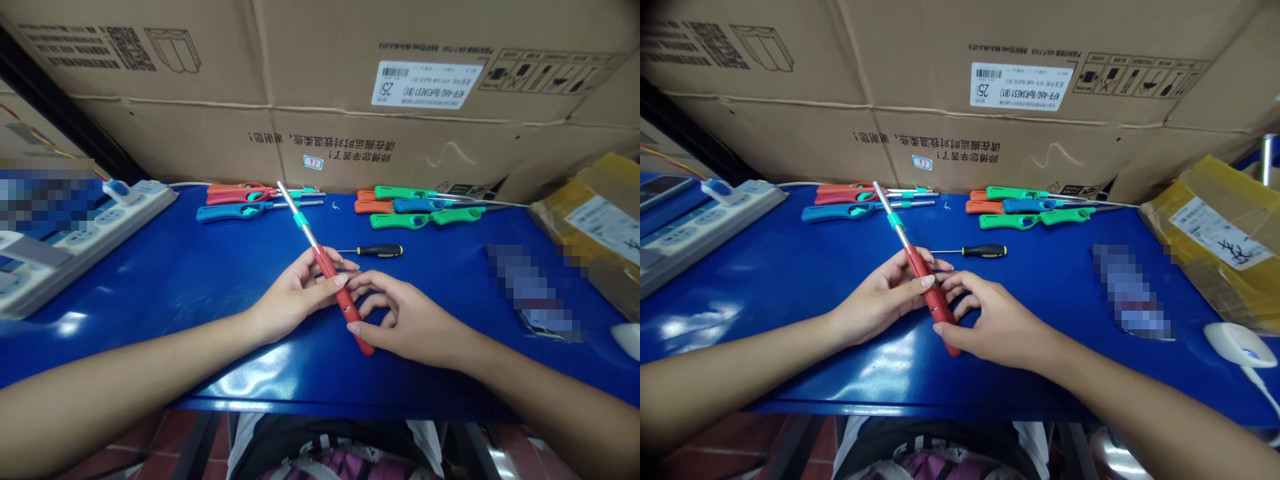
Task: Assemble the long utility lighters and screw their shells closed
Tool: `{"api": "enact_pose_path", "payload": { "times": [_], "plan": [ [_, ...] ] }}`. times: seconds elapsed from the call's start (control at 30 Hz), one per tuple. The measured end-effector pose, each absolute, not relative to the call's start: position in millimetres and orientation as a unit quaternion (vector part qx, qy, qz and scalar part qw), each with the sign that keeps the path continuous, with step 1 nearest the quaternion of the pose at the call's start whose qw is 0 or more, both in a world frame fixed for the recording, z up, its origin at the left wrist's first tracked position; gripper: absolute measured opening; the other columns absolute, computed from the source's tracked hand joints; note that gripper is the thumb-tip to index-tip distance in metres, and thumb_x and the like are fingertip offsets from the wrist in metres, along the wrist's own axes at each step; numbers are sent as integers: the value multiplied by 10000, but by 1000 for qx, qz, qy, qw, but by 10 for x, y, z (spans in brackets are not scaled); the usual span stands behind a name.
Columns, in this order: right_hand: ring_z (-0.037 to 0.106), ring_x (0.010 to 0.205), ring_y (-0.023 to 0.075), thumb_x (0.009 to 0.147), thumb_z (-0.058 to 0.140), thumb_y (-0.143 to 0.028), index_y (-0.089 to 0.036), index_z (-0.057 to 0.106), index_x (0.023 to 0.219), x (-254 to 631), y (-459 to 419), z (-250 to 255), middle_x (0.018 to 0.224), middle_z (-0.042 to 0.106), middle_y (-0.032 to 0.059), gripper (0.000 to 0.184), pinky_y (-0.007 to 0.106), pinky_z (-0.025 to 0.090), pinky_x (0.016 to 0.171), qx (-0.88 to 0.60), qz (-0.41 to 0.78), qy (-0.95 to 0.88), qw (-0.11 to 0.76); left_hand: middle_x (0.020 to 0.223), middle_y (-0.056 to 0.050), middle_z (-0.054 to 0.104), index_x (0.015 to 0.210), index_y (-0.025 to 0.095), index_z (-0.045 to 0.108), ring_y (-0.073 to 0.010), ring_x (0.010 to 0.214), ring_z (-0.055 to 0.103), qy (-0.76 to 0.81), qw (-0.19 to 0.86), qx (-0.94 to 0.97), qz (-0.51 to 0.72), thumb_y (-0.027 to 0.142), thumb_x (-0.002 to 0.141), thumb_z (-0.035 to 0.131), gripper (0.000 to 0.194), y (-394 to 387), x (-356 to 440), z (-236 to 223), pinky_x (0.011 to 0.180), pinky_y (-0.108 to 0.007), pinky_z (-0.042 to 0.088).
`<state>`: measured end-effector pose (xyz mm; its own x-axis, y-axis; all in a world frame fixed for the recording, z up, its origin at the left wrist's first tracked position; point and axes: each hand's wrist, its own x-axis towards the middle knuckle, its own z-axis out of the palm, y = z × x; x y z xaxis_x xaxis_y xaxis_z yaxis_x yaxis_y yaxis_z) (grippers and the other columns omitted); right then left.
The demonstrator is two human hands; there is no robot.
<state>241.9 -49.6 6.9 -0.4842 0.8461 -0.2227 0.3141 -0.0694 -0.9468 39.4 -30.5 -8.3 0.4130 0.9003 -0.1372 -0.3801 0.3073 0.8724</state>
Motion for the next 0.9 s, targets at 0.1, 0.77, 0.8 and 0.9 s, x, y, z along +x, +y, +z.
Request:
{"api": "enact_pose_path", "payload": {
  "times": [0.1,0.77,0.8,0.9],
  "plan": [
    [636,794,109,781,765,-250,-194,585,1168,2402,-489,57,998,650,29,430,205,527,588,-450,586,-630,241,1186,-83,714,1147,193,615,-235,1097,684,332,745,388,429,185,832,761,347,-295,379,-78,915,-382,571],
    [618,761,114,769,739,-257,-170,638,1114,2377,-479,52,946,687,42,370,233,542,636,-461,580,-627,240,1171,-105,728,1107,158,614,-221,949,743,378,713,404,431,135,775,786,374,-318,352,-45,798,-325,610],
    [619,749,111,759,741,-248,-169,649,1111,2375,-480,68,934,693,40,372,229,538,627,-465,580,-626,237,1170,-106,728,1105,159,614,-221,942,746,377,712,403,433,132,777,784,371,-326,351,-49,797,-325,609],
    [634,724,110,742,738,-217,-172,683,1100,2374,-484,118,880,705,27,365,218,532,604,-468,582,-626,226,1159,-104,730,1102,162,613,-216,922,751,371,711,403,441,117,776,781,369,-352,358,-59,800,-324,607]
  ]
}}
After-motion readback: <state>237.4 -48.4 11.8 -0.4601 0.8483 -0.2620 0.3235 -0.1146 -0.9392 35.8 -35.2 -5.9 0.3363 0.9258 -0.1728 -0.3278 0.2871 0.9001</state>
